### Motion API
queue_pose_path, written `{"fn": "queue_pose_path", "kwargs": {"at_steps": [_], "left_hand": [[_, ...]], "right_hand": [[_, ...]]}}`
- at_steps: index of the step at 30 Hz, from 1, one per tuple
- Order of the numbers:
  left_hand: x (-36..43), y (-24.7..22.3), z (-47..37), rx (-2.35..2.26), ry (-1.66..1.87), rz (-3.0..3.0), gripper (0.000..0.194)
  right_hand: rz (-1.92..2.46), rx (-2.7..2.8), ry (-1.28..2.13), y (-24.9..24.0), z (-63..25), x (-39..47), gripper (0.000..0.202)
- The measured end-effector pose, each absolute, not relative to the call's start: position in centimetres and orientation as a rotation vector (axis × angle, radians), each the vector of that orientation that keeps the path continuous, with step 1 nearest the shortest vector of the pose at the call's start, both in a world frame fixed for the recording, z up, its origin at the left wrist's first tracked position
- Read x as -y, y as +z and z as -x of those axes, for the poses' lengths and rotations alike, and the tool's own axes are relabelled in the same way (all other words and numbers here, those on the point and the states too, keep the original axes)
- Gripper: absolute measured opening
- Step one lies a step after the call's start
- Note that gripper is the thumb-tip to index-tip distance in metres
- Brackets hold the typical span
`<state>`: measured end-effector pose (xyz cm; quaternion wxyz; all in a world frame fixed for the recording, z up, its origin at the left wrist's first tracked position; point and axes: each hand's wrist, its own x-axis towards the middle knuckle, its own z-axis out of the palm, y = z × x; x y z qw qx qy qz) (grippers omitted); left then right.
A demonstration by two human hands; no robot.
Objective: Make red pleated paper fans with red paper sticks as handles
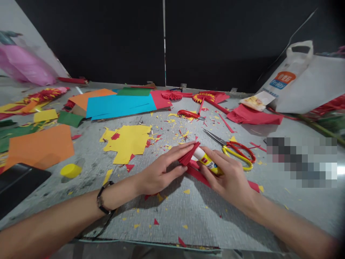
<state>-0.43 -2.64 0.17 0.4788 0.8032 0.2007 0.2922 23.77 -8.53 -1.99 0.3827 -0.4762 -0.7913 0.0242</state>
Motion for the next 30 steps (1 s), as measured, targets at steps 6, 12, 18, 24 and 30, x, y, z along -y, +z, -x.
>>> {"fn": "queue_pose_path", "kwargs": {"at_steps": [6, 12, 18, 24, 30], "left_hand": [[2.52, -0.47, 0.58, -0.589, 0.695, -1.844, 0.053], [2.51, -0.69, 0.70, -0.586, 0.679, -1.804, 0.052], [2.69, -0.31, 0.42, -0.569, 0.677, -1.704, 0.046], [2.67, -0.65, 0.46, -0.582, 0.630, -1.752, 0.048], [2.75, -0.48, 0.34, -0.564, 0.623, -1.806, 0.050]], "right_hand": [[1.253, 1.983, 0.038, -2.13, -23.77, 8.42, 0.037], [1.285, 1.982, -0.070, -1.85, -23.98, 8.16, 0.035], [1.354, 2.008, -0.243, -2.26, -24.27, 8.01, 0.034], [1.416, 2.079, -0.353, -2.44, -24.28, 8.12, 0.033], [1.404, 2.093, -0.422, -2.48, -24.21, 8.13, 0.033]]}}
